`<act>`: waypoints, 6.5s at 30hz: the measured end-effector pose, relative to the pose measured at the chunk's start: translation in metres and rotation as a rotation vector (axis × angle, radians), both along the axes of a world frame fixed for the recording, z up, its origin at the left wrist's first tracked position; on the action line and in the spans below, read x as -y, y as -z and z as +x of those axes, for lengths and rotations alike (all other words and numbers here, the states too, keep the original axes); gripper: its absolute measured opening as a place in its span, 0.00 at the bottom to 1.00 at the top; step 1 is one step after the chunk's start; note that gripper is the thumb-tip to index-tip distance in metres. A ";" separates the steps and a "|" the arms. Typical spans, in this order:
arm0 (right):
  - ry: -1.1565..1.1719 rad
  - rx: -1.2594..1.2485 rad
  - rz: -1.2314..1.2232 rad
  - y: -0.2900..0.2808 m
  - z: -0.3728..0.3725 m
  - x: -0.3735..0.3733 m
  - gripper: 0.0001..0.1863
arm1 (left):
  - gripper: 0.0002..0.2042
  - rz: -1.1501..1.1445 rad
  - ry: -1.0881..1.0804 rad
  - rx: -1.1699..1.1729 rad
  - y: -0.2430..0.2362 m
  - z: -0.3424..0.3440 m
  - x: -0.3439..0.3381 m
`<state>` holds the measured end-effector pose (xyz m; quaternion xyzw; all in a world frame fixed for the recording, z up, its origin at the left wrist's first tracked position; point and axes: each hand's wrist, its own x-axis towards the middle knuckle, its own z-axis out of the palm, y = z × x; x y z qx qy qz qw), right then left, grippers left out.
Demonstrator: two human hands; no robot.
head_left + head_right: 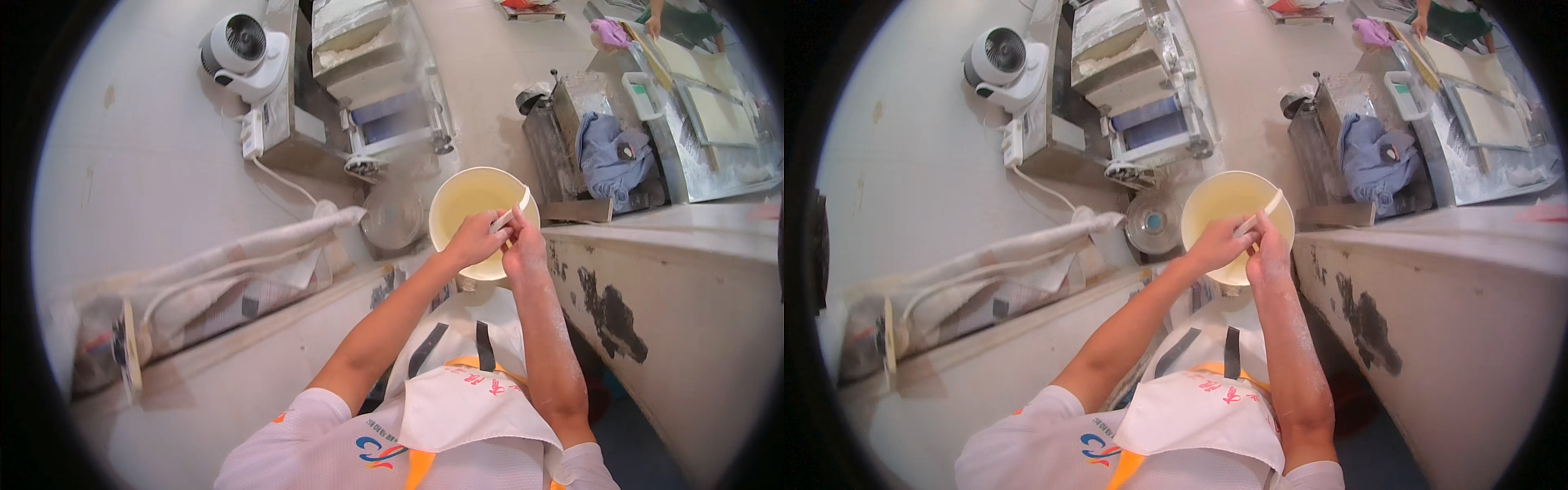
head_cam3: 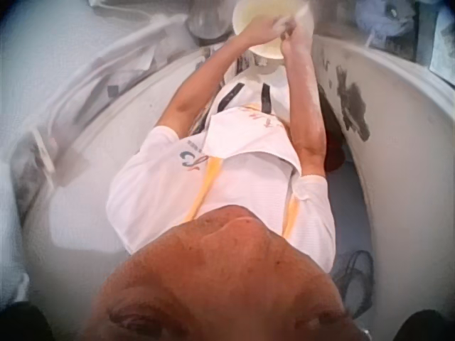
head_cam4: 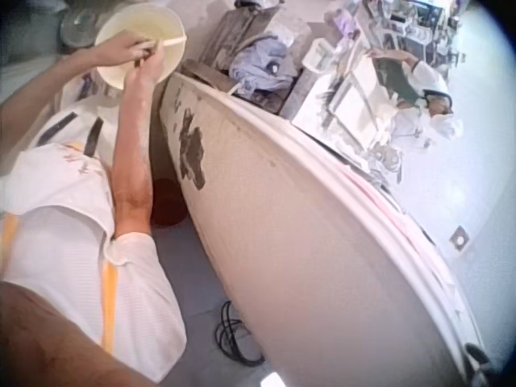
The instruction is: The person pours flour from a bag into a bowl, scoops a dry mixture into a smaller container, and then adds liquid from a bucket into a large mixing machine.
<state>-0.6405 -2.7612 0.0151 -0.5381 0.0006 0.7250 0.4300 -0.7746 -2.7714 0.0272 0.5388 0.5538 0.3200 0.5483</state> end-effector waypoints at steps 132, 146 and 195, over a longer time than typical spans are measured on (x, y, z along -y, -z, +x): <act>0.304 0.178 -0.700 0.476 0.843 -2.303 0.18 | 0.12 -0.213 0.351 -0.274 0.212 0.755 -2.574; 0.279 0.228 -0.713 0.480 0.833 -2.316 0.15 | 0.11 -0.185 0.343 -0.287 0.264 0.758 -2.599; 0.360 0.198 -0.614 0.406 0.793 -2.315 0.16 | 0.08 -0.221 0.367 -0.296 0.296 0.756 -2.608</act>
